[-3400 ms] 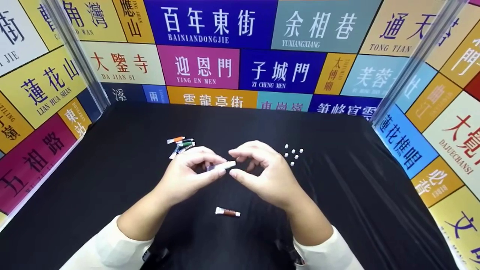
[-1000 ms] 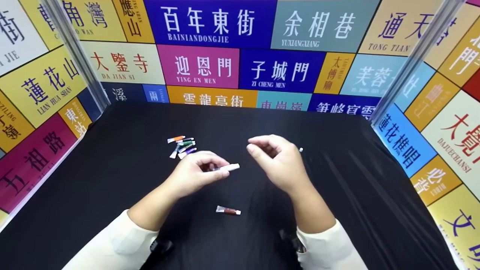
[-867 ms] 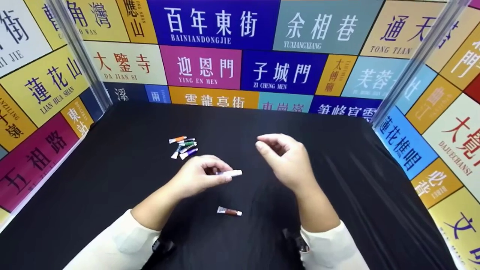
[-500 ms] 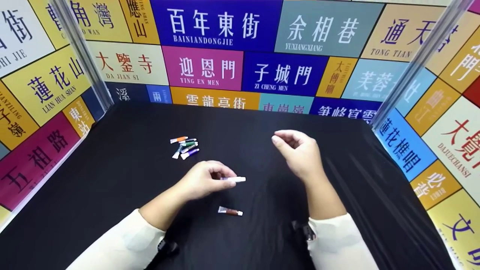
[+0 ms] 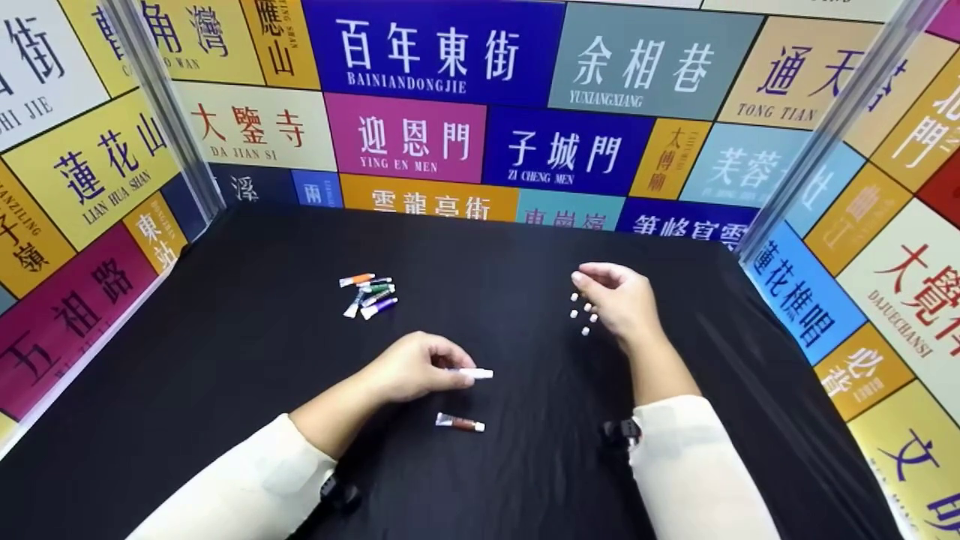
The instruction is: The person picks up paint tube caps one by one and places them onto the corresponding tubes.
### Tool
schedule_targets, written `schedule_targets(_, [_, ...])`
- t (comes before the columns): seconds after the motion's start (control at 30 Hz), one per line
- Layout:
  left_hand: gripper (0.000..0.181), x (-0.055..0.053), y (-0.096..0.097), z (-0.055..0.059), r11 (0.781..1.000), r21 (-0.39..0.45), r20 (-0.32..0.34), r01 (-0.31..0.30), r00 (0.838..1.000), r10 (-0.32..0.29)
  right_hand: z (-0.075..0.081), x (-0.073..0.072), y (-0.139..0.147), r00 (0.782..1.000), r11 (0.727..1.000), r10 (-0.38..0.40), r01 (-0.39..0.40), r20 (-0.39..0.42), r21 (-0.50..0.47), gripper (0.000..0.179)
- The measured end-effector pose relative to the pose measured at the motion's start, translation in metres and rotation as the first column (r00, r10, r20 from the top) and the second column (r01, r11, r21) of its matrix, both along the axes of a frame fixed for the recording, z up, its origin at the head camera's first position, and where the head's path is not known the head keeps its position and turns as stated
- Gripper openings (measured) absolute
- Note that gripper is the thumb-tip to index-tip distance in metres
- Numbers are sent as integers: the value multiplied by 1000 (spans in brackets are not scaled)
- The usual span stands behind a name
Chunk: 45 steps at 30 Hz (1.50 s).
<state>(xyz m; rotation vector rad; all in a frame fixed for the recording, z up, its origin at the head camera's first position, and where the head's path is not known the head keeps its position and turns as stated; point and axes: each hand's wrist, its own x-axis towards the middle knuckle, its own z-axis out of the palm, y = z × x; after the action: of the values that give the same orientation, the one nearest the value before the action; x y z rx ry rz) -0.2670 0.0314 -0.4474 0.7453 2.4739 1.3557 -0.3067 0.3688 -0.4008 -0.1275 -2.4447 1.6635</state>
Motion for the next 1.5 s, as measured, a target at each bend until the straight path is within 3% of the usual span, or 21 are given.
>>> schedule_targets(0.3, [5,0,10,-8,996,-94,93,3,996,6,-21,-14,22,995,998,4,2,98,-68,11])
schedule_targets(0.53, [4,1,12,-10,980,-201,46,0,999,9,-36,-14,33,979,966,64,-12,196,-257,10])
schedule_targets(0.67, [3,2,13,-12,973,-232,12,0,1000,3,-42,-13,37,962,954,117,-40,247,-296,9])
schedule_targets(0.8, [4,3,14,-12,963,-270,-18,0,1000,-5,-49,-13,39,942,964,139,-57,306,-261,25])
schedule_targets(0.93, [4,3,14,-11,954,-301,-33,4,999,-14,-56,-13,42,938,968,140,-63,318,-243,46])
schedule_targets(1.13, [6,3,14,-10,949,-315,-27,11,999,-20,-62,-12,47,940,964,177,-105,292,-245,32])
schedule_targets(1.3, [9,2,14,-10,950,-312,-18,16,1000,-22,-68,-14,49,941,979,188,-156,281,-131,44])
schedule_targets(1.5, [10,2,15,-11,951,-307,-7,20,1000,-24,-72,-17,49,943,979,185,-202,277,33,56])
